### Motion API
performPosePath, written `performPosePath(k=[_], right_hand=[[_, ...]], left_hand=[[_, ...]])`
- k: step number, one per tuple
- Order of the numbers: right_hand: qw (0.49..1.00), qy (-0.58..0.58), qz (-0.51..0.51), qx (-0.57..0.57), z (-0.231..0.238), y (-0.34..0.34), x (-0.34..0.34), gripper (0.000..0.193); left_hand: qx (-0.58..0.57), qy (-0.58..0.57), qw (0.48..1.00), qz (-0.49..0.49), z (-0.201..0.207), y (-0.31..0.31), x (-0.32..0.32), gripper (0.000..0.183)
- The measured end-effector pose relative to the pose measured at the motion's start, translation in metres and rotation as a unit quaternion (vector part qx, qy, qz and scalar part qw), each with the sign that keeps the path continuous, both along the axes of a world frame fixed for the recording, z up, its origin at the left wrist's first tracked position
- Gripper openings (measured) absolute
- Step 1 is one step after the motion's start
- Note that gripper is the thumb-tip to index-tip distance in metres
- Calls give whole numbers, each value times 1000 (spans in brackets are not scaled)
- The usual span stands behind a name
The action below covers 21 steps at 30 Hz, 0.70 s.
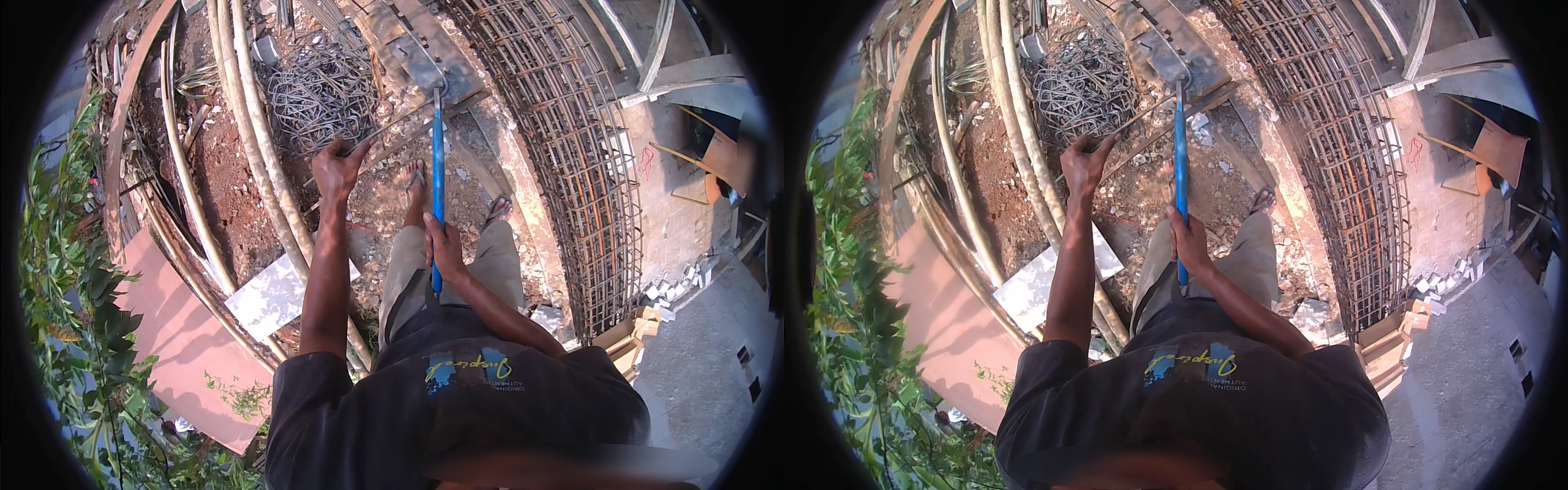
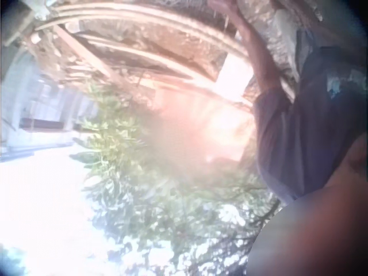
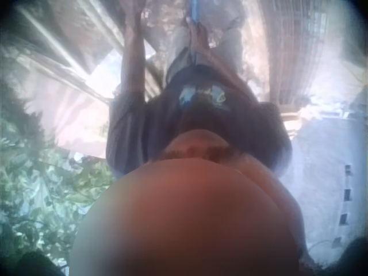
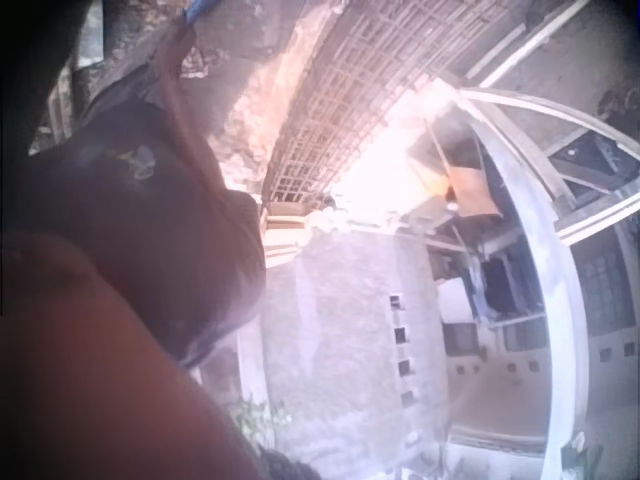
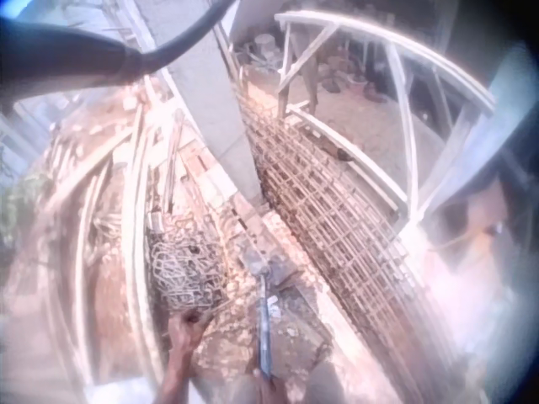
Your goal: The person bends steel rods using a manual bending tool at a construction site. They repeatedly position each rod in the tool and apply force to bend it, then place the bent rods aside.
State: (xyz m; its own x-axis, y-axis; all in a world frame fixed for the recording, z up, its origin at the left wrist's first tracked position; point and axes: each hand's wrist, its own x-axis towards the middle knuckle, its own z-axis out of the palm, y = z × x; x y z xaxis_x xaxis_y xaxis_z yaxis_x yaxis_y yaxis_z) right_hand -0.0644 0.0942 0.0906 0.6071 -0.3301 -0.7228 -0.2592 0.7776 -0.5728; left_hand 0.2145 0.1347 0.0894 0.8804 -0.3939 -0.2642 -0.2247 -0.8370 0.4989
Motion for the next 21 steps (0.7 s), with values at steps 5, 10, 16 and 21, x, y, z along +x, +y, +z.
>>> performPosePath(k=[5, 10, 16, 21], right_hand=[[997, 48, -52, 18, -5, 19, 15, 47], [996, 61, -68, 13, -8, 32, 33, 45], [991, 62, -117, -4, -17, 53, 56, 44], [990, 81, 14, -116, -24, 27, 16, 44]], left_hand=[[-32, 75, 996, 39, -14, -1, 19, 39], [-30, 82, 996, -19, -17, -8, 42, 34], [-78, 134, 987, -28, -35, -5, 61, 30], [-43, 36, 996, -66, -28, 0, 17, 40]])
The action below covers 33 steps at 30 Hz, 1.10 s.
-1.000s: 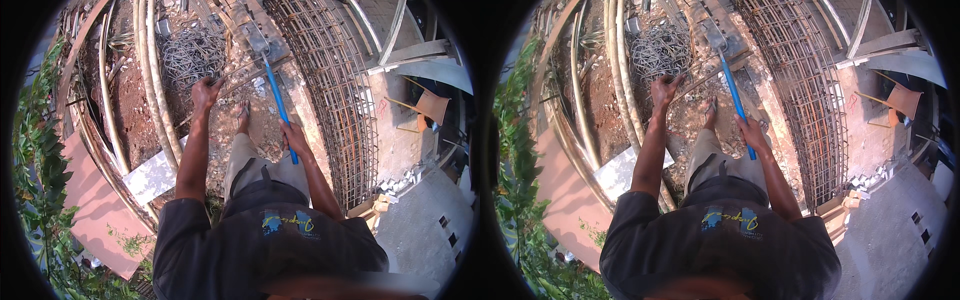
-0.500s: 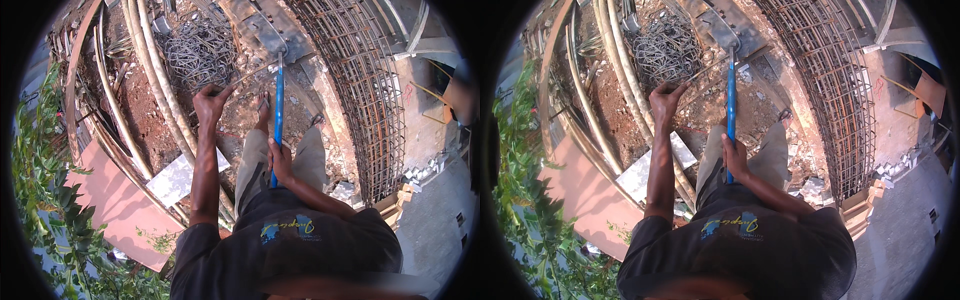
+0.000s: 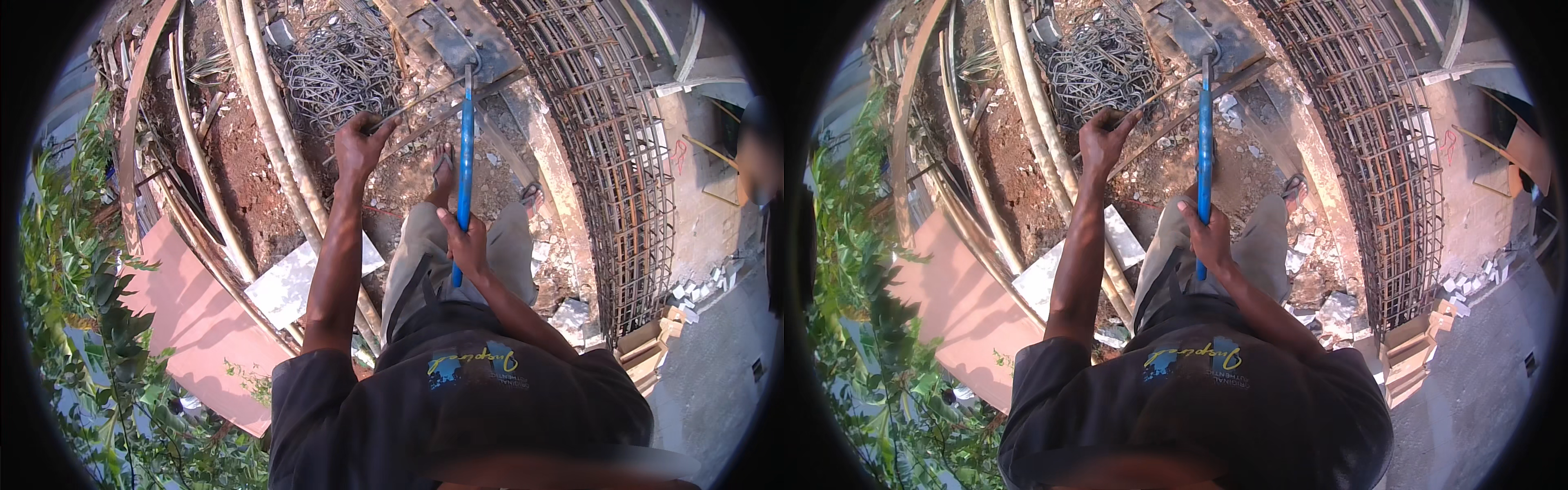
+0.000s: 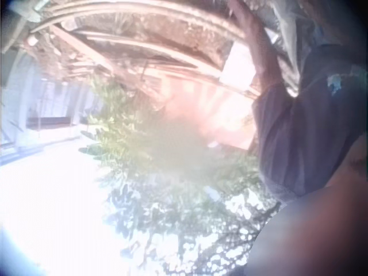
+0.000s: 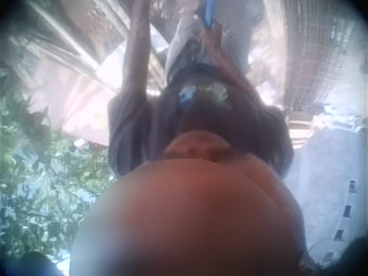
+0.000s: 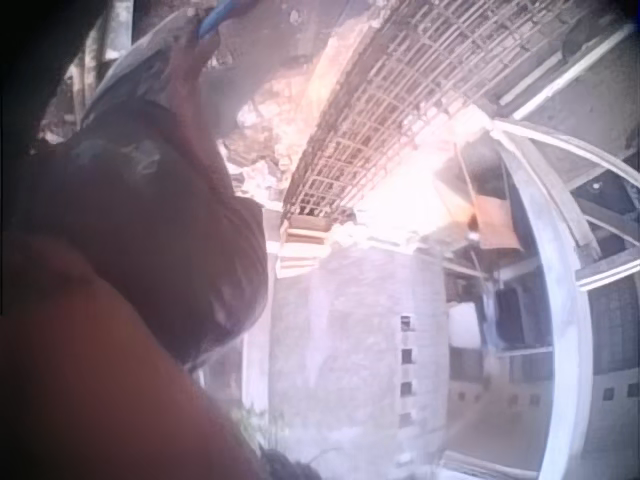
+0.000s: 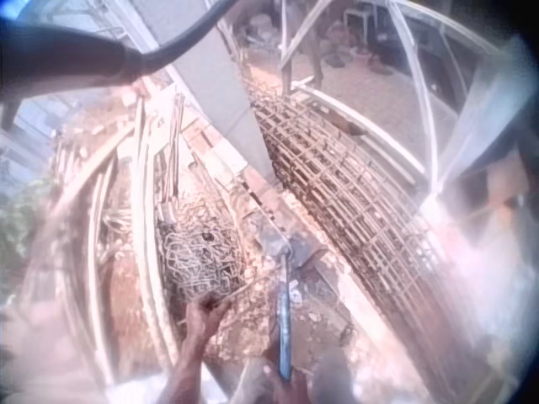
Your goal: The person bends steel rods using a manual bending tool at a construction site. They repeatedly position each rod in the tool and apply force to bend it, then place the bent rods aside.
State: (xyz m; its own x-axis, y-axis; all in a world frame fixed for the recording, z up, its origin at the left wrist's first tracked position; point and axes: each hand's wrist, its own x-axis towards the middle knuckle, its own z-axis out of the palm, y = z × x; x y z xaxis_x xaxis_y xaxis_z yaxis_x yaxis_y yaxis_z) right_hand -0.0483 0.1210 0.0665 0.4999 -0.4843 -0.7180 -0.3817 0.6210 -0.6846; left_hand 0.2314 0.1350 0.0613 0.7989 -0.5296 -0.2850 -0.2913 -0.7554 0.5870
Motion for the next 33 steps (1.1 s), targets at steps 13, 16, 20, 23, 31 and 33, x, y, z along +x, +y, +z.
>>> performPosePath(k=[13, 16, 20, 23, 31, 33], right_hand=[[918, 13, 97, -384, 101, -178, -146, 28], [855, -119, 70, -499, 117, -209, -138, 39], [904, -193, 31, -379, 127, -222, -112, 58], [889, -178, 31, -421, 127, -223, -94, 61], [979, -60, 54, -188, 86, -204, -65, 55], [973, -21, 37, -227, 65, -191, -59, 43]], left_hand=[[-252, -381, 889, 8, 254, 50, -100, 19], [-320, -347, 881, 29, 287, 60, -122, 17], [-376, -299, 869, 120, 305, 68, -134, 16], [-449, -231, 859, 82, 325, 84, -116, 17], [-228, -23, 960, 158, 221, 35, -4, 52], [-17, -14, 994, 106, 167, 20, 30, 59]])
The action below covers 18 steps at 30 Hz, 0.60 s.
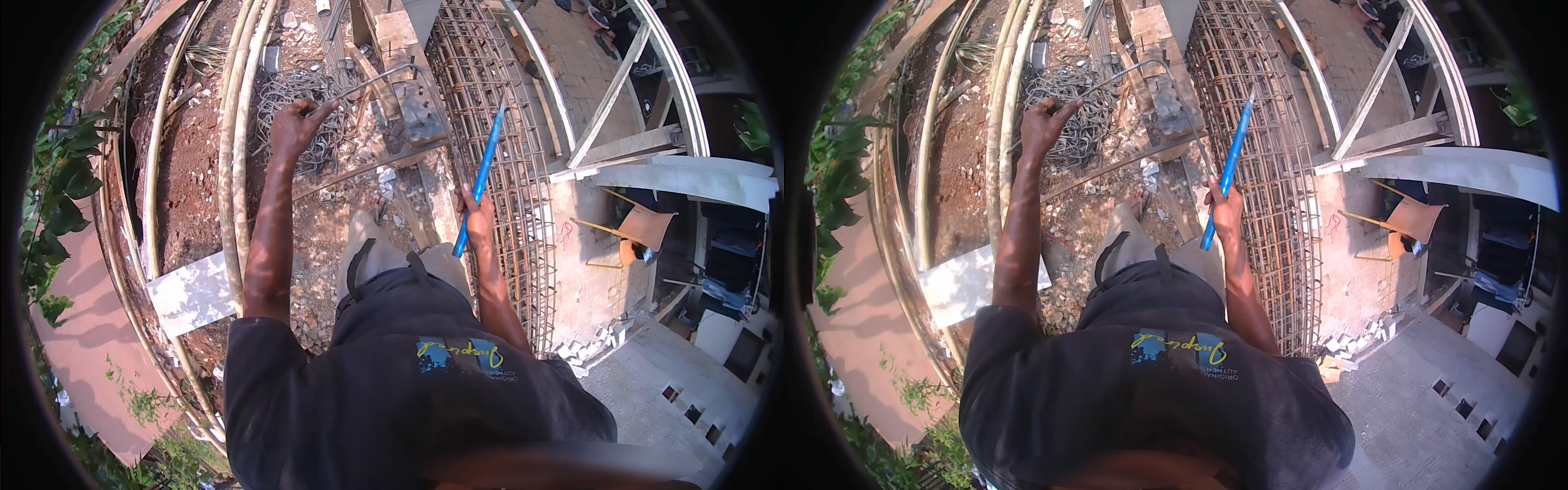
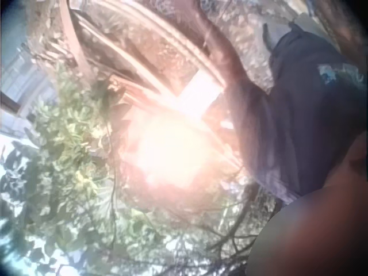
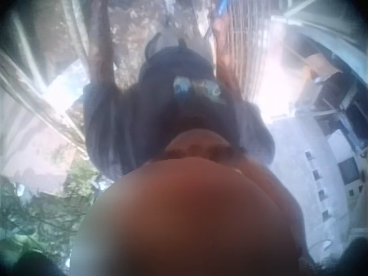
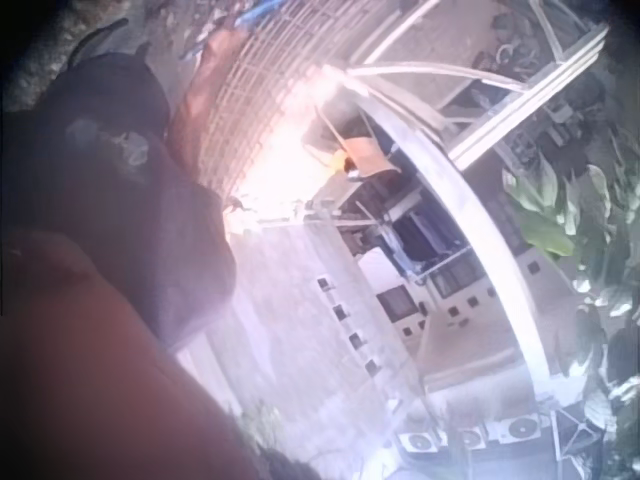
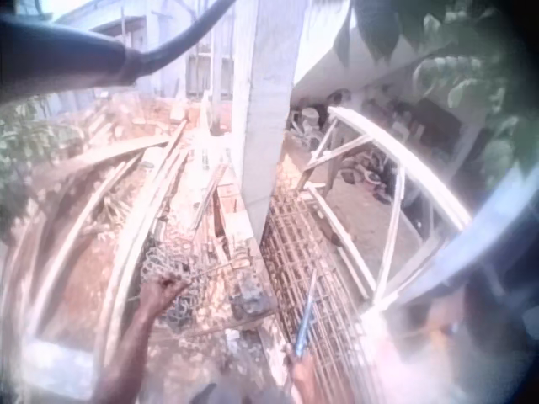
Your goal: The person bends steel rods using a manual bending tool at a construction site. They repeatedly position each rod in the tool and apply force to bend it, then place the bent rods aside.
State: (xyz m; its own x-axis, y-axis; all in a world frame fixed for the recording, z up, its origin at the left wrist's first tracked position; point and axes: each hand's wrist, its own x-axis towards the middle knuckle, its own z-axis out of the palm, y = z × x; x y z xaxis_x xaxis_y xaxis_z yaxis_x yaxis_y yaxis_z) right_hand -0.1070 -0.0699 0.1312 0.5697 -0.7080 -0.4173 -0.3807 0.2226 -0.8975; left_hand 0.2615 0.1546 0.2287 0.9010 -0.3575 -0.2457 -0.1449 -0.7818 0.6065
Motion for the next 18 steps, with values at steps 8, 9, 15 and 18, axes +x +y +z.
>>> performPosePath(k=[8, 9, 15, 18], right_hand=[[980, 159, -121, -12, -76, 30, 26, 35], [983, 123, -133, 6, -80, 34, 29, 35], [976, 165, -139, 8, -80, 52, 44, 40], [975, 184, -125, 6, -74, 48, 45, 40]], left_hand=[[42, 106, 979, -169, -162, -35, 72, 68], [30, 83, 978, -189, -173, -41, 79, 64], [-12, 72, 983, -166, -198, -47, 108, 53], [-3, 106, 980, -168, -192, -50, 105, 55]])
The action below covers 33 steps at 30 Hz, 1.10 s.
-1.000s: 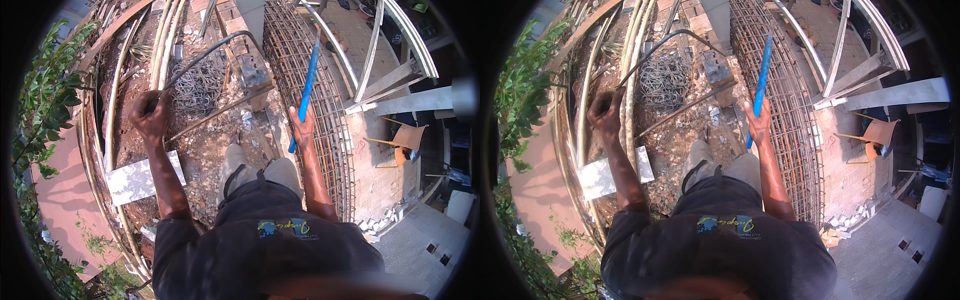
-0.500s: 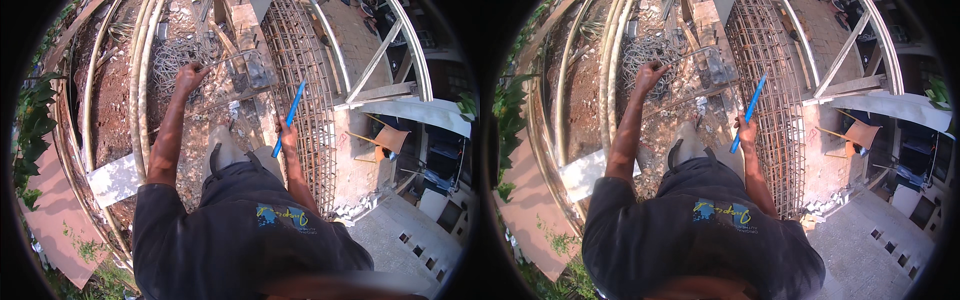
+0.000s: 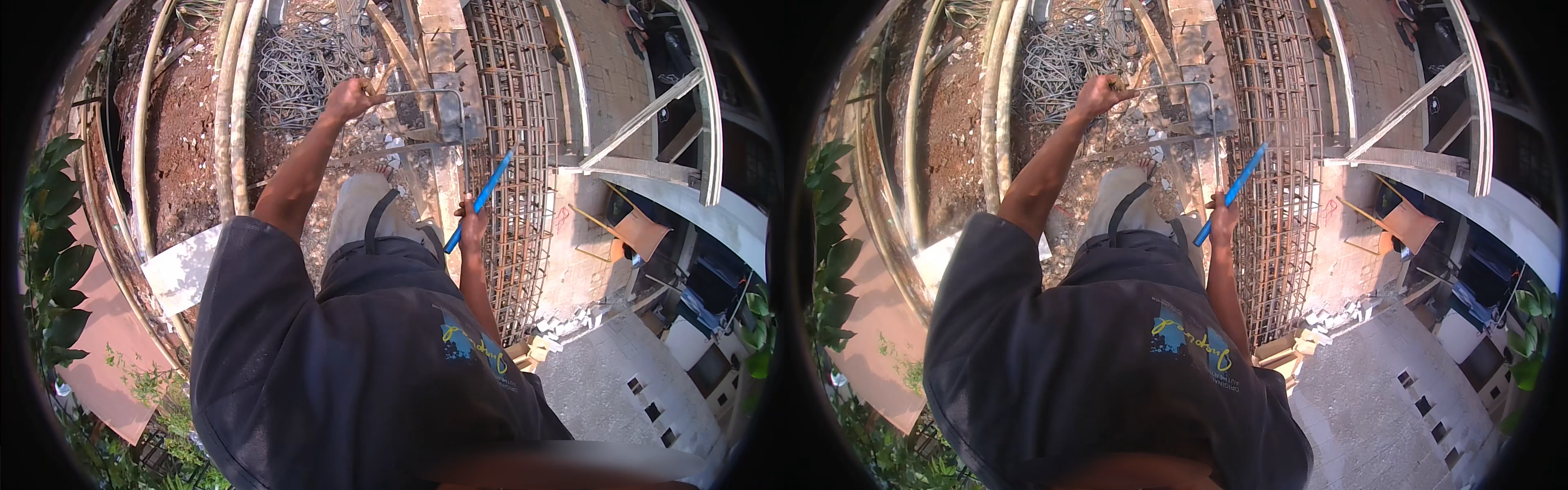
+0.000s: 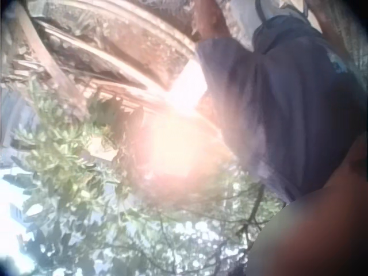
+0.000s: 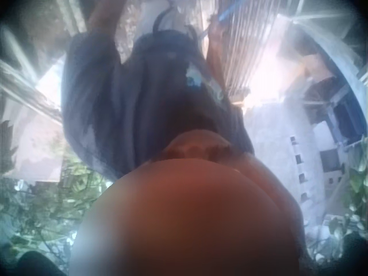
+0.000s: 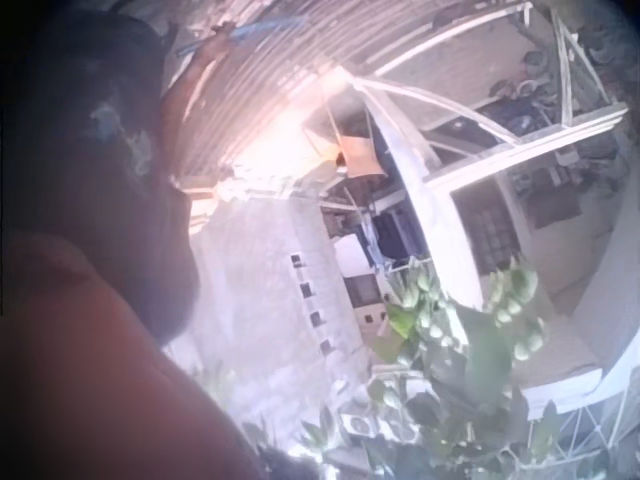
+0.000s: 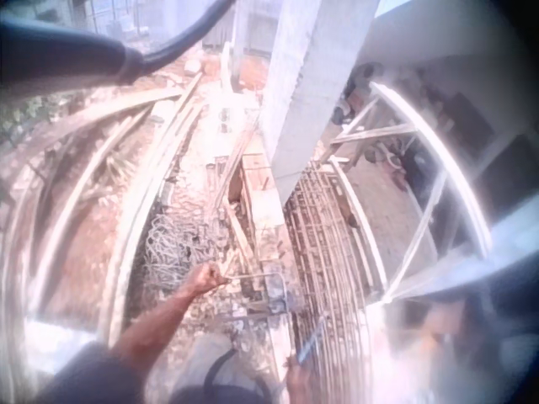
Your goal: The person bends steel rods using a manual bending tool at a construction site. They repeatedly position each rod in the tool and apply force to bend it, then place the bent rods aside.
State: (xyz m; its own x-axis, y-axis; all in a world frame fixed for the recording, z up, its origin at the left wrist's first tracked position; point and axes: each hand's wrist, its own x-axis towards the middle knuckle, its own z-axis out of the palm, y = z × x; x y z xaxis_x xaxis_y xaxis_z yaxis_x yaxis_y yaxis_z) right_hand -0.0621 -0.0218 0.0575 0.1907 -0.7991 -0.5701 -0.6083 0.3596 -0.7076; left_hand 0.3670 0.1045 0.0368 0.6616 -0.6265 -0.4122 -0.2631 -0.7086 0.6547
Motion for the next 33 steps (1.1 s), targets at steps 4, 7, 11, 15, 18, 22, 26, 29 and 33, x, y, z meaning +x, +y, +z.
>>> performPosePath(k=[4, 7, 11, 15, 18, 22, 26, 29, 33], right_hand=[[999, 16, 5, 31, 2, -5, -3, 42], [999, -21, 5, 33, -3, -4, -3, 43], [997, -11, -2, 72, -4, -4, -5, 46], [996, -32, 33, 79, 5, -11, -16, 47], [992, -45, 80, 88, 9, -14, -27, 39], [990, -64, 98, 74, 7, -23, -44, 36], [984, -22, 175, 26, 20, -60, -78, 36], [969, -3, 222, 108, 41, -108, -103, 31], [924, 159, 330, -111, 57, -169, -108, 52]], left_hand=[[24, -44, 999, 6, 6, -9, -12, 62], [9, -73, 997, 11, 4, -11, -13, 60], [-3, -96, 995, -17, 1, -10, -11, 59], [11, -35, 999, 16, 6, -11, -8, 74], [43, -69, 997, -1, 12, -13, -2, 73], [28, -60, 998, 10, 6, -13, -5, 67], [59, -116, 990, 59, -9, -13, -21, 72], [81, -113, 988, 73, -15, -16, -24, 73], [110, -88, 987, 75, -18, -17, -26, 76]])
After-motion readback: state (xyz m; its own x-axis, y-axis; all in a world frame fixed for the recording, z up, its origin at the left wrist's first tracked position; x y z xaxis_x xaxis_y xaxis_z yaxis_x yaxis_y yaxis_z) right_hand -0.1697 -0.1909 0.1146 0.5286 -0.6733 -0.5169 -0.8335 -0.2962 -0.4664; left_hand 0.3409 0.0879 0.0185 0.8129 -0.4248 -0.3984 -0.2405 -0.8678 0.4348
